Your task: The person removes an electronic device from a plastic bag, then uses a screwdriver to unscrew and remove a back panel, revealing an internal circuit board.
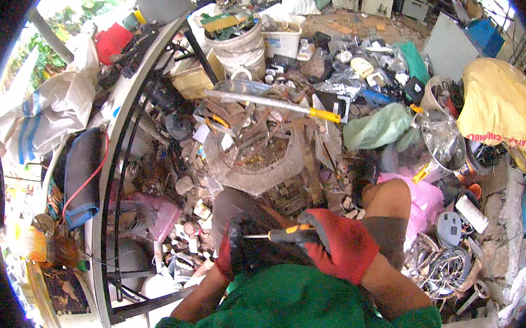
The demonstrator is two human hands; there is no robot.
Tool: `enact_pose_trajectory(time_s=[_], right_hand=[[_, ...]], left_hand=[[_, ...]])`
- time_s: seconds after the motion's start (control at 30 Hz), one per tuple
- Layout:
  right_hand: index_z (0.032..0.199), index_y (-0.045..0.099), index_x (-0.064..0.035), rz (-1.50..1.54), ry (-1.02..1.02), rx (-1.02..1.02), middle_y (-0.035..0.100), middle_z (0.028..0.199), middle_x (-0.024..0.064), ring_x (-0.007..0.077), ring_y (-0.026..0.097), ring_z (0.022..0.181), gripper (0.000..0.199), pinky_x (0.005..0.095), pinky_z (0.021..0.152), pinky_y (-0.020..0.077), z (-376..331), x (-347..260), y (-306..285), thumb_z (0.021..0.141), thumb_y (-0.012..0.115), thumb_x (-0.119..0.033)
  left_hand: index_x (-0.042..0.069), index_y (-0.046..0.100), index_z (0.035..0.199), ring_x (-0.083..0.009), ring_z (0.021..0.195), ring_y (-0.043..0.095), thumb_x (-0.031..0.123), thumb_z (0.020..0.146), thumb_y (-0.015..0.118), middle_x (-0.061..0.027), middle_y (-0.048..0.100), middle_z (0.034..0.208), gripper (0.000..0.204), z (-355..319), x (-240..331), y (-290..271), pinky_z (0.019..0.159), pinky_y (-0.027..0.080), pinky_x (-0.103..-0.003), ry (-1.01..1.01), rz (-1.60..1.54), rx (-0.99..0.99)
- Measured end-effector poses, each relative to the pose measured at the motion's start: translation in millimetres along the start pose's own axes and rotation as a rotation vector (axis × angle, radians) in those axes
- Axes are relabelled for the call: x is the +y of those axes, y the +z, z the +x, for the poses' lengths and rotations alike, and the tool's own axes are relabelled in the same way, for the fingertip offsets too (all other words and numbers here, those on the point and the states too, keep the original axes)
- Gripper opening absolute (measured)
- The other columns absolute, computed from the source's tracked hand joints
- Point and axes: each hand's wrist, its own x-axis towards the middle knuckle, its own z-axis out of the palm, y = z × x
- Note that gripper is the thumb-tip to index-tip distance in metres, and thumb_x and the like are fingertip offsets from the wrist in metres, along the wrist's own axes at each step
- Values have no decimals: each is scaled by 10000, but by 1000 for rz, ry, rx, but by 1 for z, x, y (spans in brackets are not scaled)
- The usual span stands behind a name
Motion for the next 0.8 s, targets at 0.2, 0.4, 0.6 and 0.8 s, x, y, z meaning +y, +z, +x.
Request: enact_pose_trajectory(time_s=[0.2,0.4,0.6,0.8], right_hand=[[1235,475,-21,140,-414,65,564,1138,247,427,588,993,508,481,842,492,5,18,7,795,651,-202],[1227,486,-25,-118,-14,5,562,1059,243,412,596,963,514,456,839,495,6,11,3,769,673,-165],[1233,488,-29,82,-537,126,563,1107,244,427,589,971,499,454,843,495,7,25,8,797,636,-220],[1230,467,-17,-63,-120,73,563,1061,236,456,581,946,509,470,829,494,0,15,11,782,636,-187]], left_hand=[[71,425,1314,-183,986,580,250,1053,289,-67,579,1090,345,13,2,9,1089,344,-395,-118,-198,-156],[80,471,1273,-185,1018,575,283,1046,326,-75,587,1120,338,1,17,7,1021,410,-392,77,539,-106],[63,489,1254,-202,894,612,432,1013,385,-94,599,1051,453,7,15,31,801,534,-364,112,89,52],[52,450,1301,-204,986,590,380,1013,400,-88,580,1111,439,-12,40,38,839,524,-361,95,156,65]])
